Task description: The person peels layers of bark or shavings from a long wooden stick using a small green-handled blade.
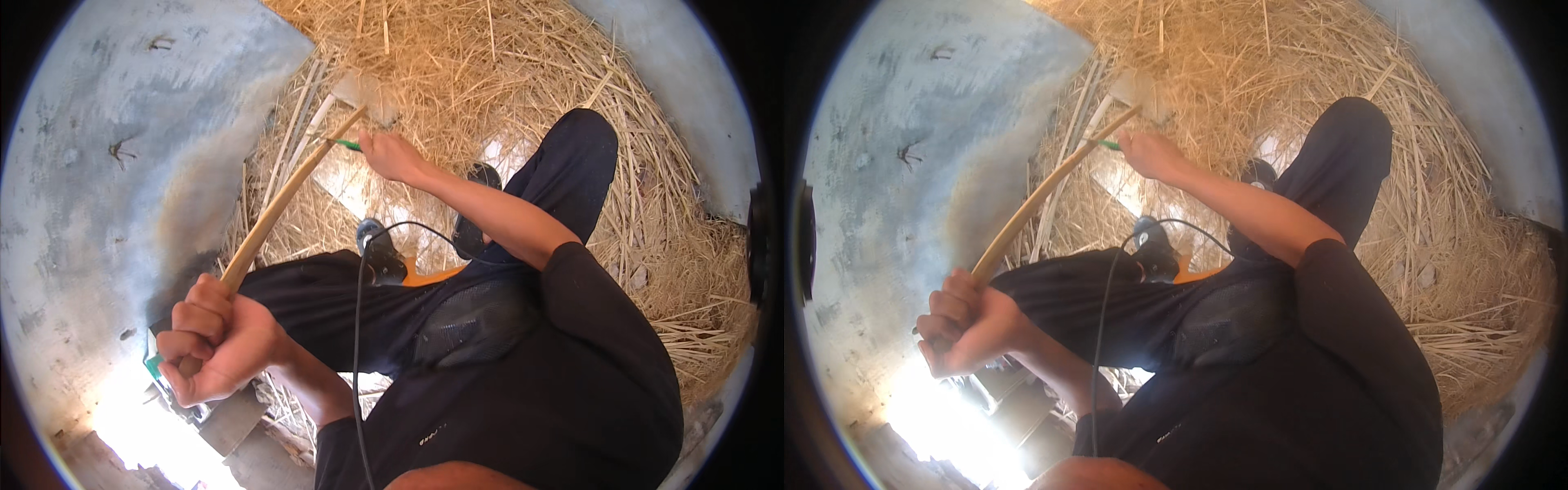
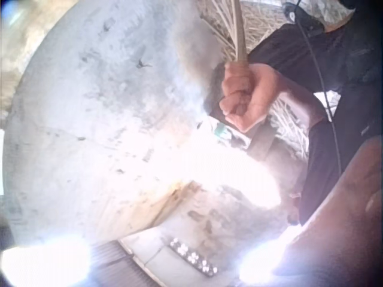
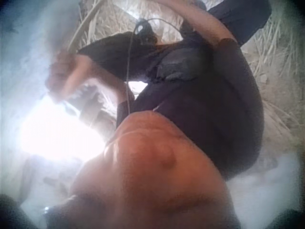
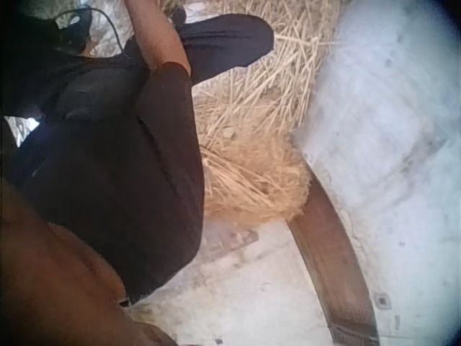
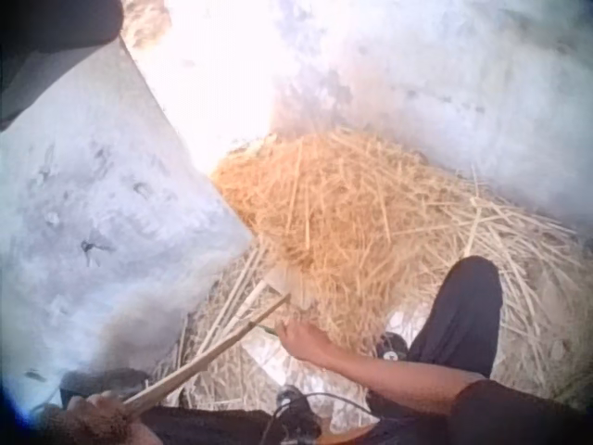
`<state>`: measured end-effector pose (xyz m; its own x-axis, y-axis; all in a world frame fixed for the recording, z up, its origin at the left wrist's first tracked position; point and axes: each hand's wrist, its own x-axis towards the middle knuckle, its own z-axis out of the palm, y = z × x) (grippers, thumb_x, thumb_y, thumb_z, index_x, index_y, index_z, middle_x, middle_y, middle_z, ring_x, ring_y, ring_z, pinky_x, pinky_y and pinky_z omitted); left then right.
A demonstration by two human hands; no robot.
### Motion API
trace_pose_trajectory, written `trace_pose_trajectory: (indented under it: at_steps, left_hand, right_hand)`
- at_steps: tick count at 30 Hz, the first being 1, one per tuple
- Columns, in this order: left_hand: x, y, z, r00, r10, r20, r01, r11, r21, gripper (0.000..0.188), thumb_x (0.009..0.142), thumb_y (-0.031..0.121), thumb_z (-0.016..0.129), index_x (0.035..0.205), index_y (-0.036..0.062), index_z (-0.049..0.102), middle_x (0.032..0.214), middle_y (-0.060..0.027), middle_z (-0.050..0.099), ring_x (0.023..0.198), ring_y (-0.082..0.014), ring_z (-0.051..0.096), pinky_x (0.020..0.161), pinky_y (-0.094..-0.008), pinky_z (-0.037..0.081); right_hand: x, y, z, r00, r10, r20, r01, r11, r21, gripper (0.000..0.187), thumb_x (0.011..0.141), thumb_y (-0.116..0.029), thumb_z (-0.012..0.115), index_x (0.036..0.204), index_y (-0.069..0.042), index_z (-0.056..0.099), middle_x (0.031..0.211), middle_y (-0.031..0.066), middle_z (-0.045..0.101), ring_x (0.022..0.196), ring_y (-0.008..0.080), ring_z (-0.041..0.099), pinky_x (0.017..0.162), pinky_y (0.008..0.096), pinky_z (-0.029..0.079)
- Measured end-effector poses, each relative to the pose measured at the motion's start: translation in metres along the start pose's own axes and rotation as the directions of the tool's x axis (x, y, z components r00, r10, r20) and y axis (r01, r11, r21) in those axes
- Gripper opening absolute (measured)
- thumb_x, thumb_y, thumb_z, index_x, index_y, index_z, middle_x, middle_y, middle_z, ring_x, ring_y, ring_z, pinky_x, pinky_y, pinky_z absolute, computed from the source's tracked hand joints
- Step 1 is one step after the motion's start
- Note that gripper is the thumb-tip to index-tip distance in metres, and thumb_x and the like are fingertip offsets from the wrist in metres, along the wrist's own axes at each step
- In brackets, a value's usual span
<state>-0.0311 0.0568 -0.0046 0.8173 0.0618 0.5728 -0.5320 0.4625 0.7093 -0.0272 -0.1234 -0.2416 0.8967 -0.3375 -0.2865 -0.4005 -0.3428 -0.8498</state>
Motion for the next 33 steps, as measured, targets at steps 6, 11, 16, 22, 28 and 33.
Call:
trace_pose_trajectory:
  at_steps: [6, 11, 16, 22, 28, 33]
  left_hand:
    - [0.014, -0.001, -0.011, 1.000, -0.011, -0.018, 0.011, 0.999, 0.044, 0.042, 0.086, 0.036, 0.035, 0.054, 0.0162, 0.017, 0.043, 0.0023, 0.014, 0.042, -0.0091, 0.008, 0.044, -0.0276, 0.012]
    - [0.011, 0.001, -0.014, 0.995, -0.028, 0.096, 0.028, 1.000, -0.001, 0.042, 0.086, 0.037, 0.034, 0.054, 0.0161, 0.018, 0.042, 0.0023, 0.015, 0.041, -0.0093, 0.008, 0.043, -0.0278, 0.013]
    - [0.004, 0.001, -0.003, 0.972, -0.057, 0.228, 0.074, 0.995, -0.067, 0.042, 0.086, 0.038, 0.033, 0.054, 0.0157, 0.020, 0.041, 0.0017, 0.017, 0.039, -0.0092, 0.009, 0.042, -0.0276, 0.013]
    - [0.006, 0.000, -0.006, 0.974, -0.029, 0.223, 0.046, 0.996, -0.071, 0.042, 0.086, 0.038, 0.033, 0.053, 0.0156, 0.020, 0.041, 0.0019, 0.017, 0.039, -0.0090, 0.009, 0.041, -0.0272, 0.013]
    - [0.007, 0.000, -0.010, 0.978, -0.033, 0.208, 0.041, 0.998, -0.037, 0.041, 0.086, 0.037, 0.032, 0.053, 0.0156, 0.020, 0.041, 0.0019, 0.017, 0.039, -0.0091, 0.009, 0.041, -0.0274, 0.013]
    - [0.007, 0.000, -0.006, 0.972, -0.042, 0.232, 0.059, 0.996, -0.065, 0.040, 0.086, 0.036, 0.033, 0.053, 0.0155, 0.021, 0.041, 0.0016, 0.018, 0.038, -0.0091, 0.010, 0.041, -0.0275, 0.013]
  right_hand:
    - [-0.017, -0.019, 0.005, 0.985, -0.174, -0.014, 0.174, 0.984, 0.035, 0.054, 0.098, -0.042, 0.032, 0.076, 0.003, 0.052, 0.058, 0.0214, 0.051, 0.054, 0.0366, 0.053, 0.059, 0.0473, 0.042]
    - [-0.022, -0.001, 0.015, 0.961, -0.267, -0.072, 0.268, 0.963, 0.013, 0.049, 0.098, -0.041, 0.031, 0.087, 0.002, 0.052, 0.064, 0.0240, 0.055, 0.059, 0.0395, 0.054, 0.060, 0.0488, 0.042]
    - [-0.001, 0.030, -0.001, 0.984, -0.167, -0.058, 0.157, 0.976, -0.150, 0.048, 0.098, -0.038, 0.032, 0.086, 0.002, 0.053, 0.064, 0.0237, 0.057, 0.059, 0.0402, 0.056, 0.058, 0.0474, 0.043]
    - [-0.001, 0.033, 0.020, 0.957, -0.237, -0.168, 0.242, 0.970, 0.010, 0.050, 0.098, -0.037, 0.034, 0.076, 0.004, 0.053, 0.054, 0.0199, 0.051, 0.049, 0.0304, 0.053, 0.056, 0.0467, 0.043]
    - [-0.008, 0.001, 0.008, 0.951, -0.307, -0.016, 0.308, 0.951, 0.013, 0.052, 0.098, -0.039, 0.033, 0.075, 0.003, 0.055, 0.051, 0.0182, 0.050, 0.049, 0.0294, 0.051, 0.056, 0.0448, 0.044]
    - [0.027, 0.054, 0.017, 0.992, -0.081, -0.100, 0.077, 0.996, -0.047, 0.053, 0.098, -0.039, 0.029, 0.078, 0.002, 0.056, 0.056, 0.0154, 0.052, 0.050, 0.0271, 0.050, 0.057, 0.0439, 0.044]
